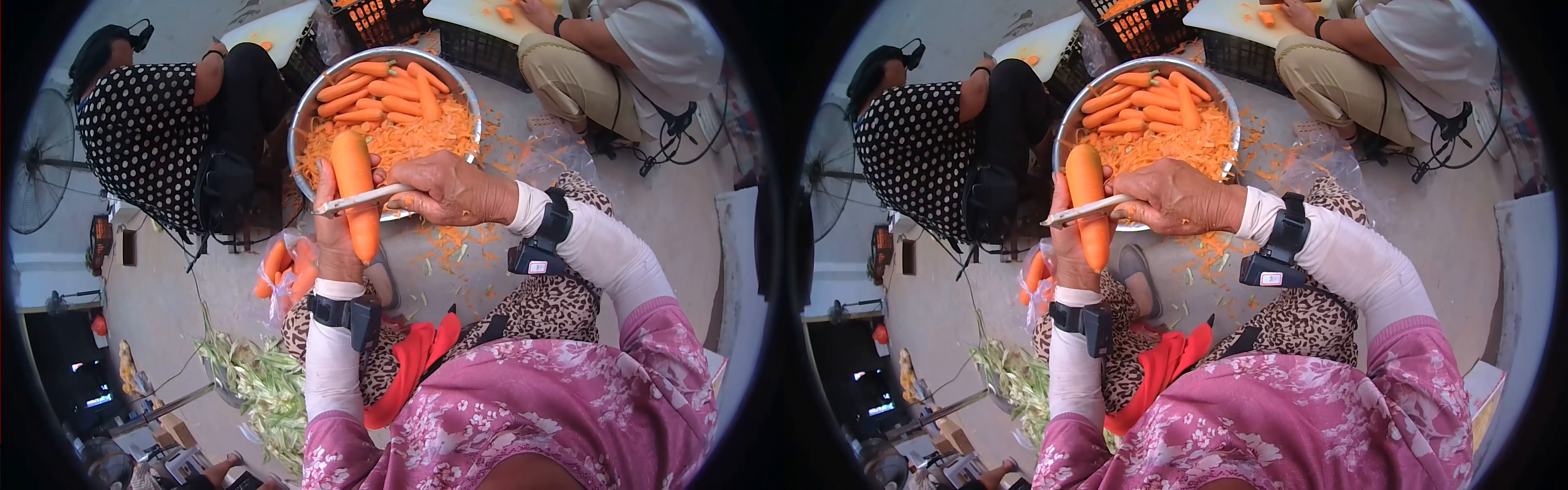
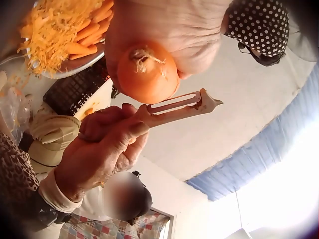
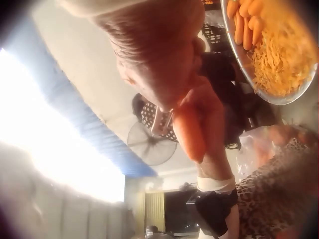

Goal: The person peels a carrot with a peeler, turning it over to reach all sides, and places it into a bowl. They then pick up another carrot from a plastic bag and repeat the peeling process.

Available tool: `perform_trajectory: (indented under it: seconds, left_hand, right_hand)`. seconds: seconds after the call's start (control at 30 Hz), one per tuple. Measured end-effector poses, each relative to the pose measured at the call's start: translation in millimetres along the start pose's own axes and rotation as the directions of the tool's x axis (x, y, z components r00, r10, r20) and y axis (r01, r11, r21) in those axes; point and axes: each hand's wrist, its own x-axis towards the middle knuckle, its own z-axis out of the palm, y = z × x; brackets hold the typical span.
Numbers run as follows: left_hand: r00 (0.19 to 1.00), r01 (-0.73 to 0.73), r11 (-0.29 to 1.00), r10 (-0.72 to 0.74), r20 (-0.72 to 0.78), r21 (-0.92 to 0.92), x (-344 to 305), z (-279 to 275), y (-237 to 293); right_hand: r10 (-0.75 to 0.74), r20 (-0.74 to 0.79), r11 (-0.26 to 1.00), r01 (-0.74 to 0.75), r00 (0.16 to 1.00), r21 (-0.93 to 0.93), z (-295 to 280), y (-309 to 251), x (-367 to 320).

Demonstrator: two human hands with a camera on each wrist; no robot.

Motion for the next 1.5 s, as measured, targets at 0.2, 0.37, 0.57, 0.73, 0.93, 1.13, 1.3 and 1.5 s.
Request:
perform_trajectory:
  seconds: [0.2, 0.37, 0.57, 0.73, 0.93, 1.13, 1.3, 1.5]
  left_hand:
    - [1.0, 0.01, 0.998, -0.011, -0.012, -0.069, -0.3, -2.5, -0.5]
    - [0.987, -0.001, 0.998, -0.01, -0.16, -0.066, 2.7, -6.0, -2.2]
    - [0.998, 0.063, 0.996, -0.065, 0.028, 0.064, -9.5, -0.1, -3.8]
    - [0.999, 0.008, 0.991, -0.004, -0.035, 0.13, -3.6, -0.8, -2.3]
    - [0.994, -0.033, 0.997, 0.04, -0.101, 0.075, 1.7, -15.8, 0.0]
    - [0.983, -0.008, 1.0, 0.007, -0.183, -0.005, 3.2, -17.8, 0.0]
    - [0.988, -0.016, 1.0, 0.013, -0.152, -0.021, 4.3, -13.9, -2.7]
    - [0.997, -0.001, 0.999, -0.003, -0.076, -0.043, 3.6, -9.7, -1.2]
  right_hand:
    - [0.0, -0.011, 0.997, -0.001, 1.0, -0.08, 7.3, 2.3, -0.8]
    - [0.108, -0.1, 0.975, -0.125, 0.989, -0.185, 6.4, 16.4, 4.7]
    - [0.246, -0.201, 0.92, -0.293, 0.948, -0.26, -9.2, 53.5, 7.5]
    - [0.292, -0.233, 0.912, -0.344, 0.927, -0.225, -6.3, 60.7, 10.8]
    - [0.223, -0.28, 0.969, -0.244, 0.934, -0.04, -6.0, 24.9, 12.1]
    - [0.102, -0.101, 0.994, -0.105, 0.99, -0.017, 2.8, 6.8, 4.8]
    - [0.134, -0.139, 0.988, -0.143, 0.981, -0.054, 3.0, 12.7, 4.5]
    - [0.229, -0.358, 0.954, -0.281, 0.905, -0.099, -1.1, 35.8, 9.5]
